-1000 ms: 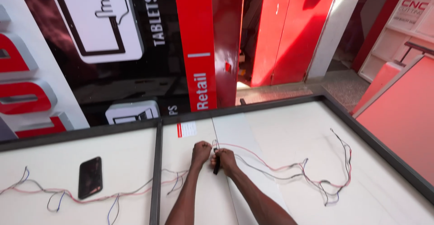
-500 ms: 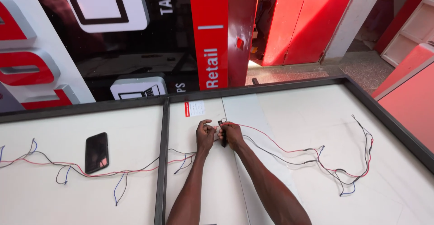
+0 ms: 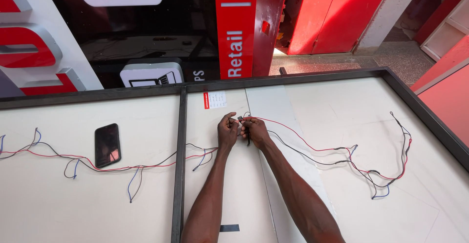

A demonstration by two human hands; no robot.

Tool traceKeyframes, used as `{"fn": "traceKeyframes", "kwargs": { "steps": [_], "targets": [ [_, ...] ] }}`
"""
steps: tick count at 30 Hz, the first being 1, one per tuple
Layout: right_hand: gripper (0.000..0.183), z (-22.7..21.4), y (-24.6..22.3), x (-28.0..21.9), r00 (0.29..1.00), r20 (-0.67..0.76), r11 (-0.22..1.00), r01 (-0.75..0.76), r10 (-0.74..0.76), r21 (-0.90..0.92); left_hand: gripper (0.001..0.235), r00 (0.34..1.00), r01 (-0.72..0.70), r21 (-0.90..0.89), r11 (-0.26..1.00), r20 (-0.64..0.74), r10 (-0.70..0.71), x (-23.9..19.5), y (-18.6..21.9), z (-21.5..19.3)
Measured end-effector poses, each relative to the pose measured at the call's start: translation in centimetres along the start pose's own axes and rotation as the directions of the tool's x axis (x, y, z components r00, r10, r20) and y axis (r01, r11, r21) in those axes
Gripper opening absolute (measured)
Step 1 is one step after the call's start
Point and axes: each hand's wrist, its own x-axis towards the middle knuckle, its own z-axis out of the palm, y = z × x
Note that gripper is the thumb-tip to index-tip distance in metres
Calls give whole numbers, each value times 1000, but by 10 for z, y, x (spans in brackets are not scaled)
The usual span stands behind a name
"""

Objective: Connecting and insulating electrical wires for a sign assembly

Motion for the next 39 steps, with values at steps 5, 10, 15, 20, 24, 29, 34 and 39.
{"fn": "traceKeyframes", "kwargs": {
  "steps": [5, 10, 15, 20, 24, 29, 34, 39],
  "targets": [
    [15, -1, -1, -3, 1000, 14, 1000, 0, 0, 3, 38, 999, 45, 4, 999, 23, -45, 3, 4, 1],
    [15, 0, 3, -7, 1000, 14, 1000, 13, -14, 5, 25, 993, 106, 59, 993, 43, -109, 1, 7, 1],
    [12, 5, -5, -29, 1000, 4, 1000, -11, 11, -12, 23, 999, 3, 61, 998, 50, -6, -19, 46, 3],
    [15, -10, 8, -50, 998, -42, 998, -55, 53, -40, 22, 983, -158, 226, 961, 124, 132, -38, 51, 2],
    [17, -5, -13, -83, 994, -85, 996, -79, 75, -47, 25, 967, -235, 382, 894, 182, 177, -50, 48, 4],
    [20, -10, -18, -73, 994, -76, 997, -73, 73, -2, 22, 958, -272, 477, 836, 215, 189, -57, 54, 3],
    [19, -1, -33, -47, 993, -46, 994, -107, 107, -6, 16, 979, -195, 479, 856, 149, 140, -58, 57, 7],
    [17, 13, -53, -41, 984, 31, 974, -167, 173, -151, 9, 992, -105, 634, 766, 16, 123, -63, 60, 11]
  ]
}}
